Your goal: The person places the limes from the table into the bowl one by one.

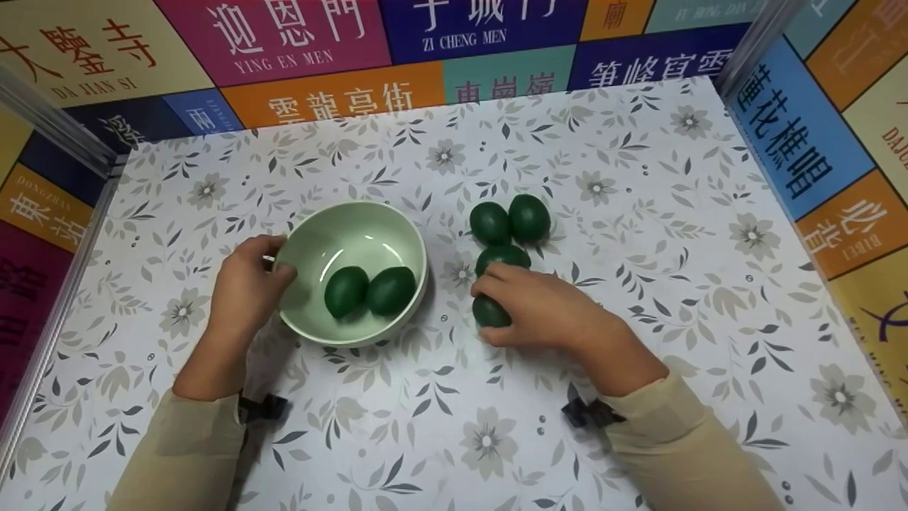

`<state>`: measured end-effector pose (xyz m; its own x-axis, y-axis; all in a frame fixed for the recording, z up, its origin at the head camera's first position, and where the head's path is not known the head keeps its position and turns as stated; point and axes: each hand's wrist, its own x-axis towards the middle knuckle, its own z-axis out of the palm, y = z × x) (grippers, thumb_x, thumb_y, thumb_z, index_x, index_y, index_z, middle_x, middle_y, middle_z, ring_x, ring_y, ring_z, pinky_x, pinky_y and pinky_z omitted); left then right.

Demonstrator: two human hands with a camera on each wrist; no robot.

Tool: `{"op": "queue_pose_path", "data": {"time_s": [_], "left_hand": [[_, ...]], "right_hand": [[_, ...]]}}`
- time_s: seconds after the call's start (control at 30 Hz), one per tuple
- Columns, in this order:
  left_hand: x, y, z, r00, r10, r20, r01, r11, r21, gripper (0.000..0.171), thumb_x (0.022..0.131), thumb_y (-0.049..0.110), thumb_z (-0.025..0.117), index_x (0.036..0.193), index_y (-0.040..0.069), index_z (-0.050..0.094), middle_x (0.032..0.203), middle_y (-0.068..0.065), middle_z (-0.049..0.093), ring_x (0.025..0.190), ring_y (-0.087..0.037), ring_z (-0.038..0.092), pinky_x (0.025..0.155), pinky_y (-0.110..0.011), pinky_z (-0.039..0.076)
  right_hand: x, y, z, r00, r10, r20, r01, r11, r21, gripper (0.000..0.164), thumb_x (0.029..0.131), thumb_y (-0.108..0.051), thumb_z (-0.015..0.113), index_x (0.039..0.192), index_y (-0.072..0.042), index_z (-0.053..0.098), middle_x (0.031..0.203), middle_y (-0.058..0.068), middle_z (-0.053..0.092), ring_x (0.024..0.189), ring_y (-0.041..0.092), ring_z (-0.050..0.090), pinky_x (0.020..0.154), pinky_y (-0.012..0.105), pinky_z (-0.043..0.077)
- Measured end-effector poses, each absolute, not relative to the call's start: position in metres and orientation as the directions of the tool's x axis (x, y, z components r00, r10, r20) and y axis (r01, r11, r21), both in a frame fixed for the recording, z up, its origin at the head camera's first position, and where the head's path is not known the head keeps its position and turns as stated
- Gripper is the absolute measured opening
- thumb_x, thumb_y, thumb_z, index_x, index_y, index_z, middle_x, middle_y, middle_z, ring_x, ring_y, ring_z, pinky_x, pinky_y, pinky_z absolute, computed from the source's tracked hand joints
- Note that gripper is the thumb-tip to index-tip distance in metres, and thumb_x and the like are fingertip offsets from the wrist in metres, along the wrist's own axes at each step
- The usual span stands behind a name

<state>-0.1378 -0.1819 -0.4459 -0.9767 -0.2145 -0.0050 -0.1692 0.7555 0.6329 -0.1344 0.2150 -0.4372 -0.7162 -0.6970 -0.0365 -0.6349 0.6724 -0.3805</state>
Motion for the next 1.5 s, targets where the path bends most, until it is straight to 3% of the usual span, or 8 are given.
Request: {"op": "queue_pose_path", "data": {"time_s": [0.23, 1.5], "left_hand": [[-0.136, -0.183, -0.448, -0.978, -0.206, 0.01, -0.154, 0.76, 0.631, 0.044, 0.09, 0.011, 0.061, 0.133, 0.008, 0.067, 0.121, -0.008, 0.069, 0.106, -0.026, 0.067, 0.09, -0.046, 0.055], [-0.137, -0.184, -0.447, -0.983, -0.184, 0.017, -0.129, 0.752, 0.647, 0.043, 0.09, 0.011, 0.063, 0.132, 0.008, 0.068, 0.121, -0.01, 0.07, 0.103, -0.028, 0.067, 0.088, -0.045, 0.055]], "right_hand": [[-0.135, 0.213, -0.435, -0.683, -0.73, 0.028, -0.684, 0.626, -0.374, 0.048, 0.082, -0.032, 0.085, 0.124, -0.016, 0.067, 0.118, -0.003, 0.061, 0.093, 0.014, 0.062, 0.083, 0.037, 0.055], [-0.143, 0.198, -0.413, -0.644, -0.754, 0.132, -0.74, 0.57, -0.356, 0.044, 0.084, -0.033, 0.084, 0.121, -0.018, 0.068, 0.117, -0.004, 0.061, 0.097, 0.013, 0.063, 0.087, 0.038, 0.056]]}}
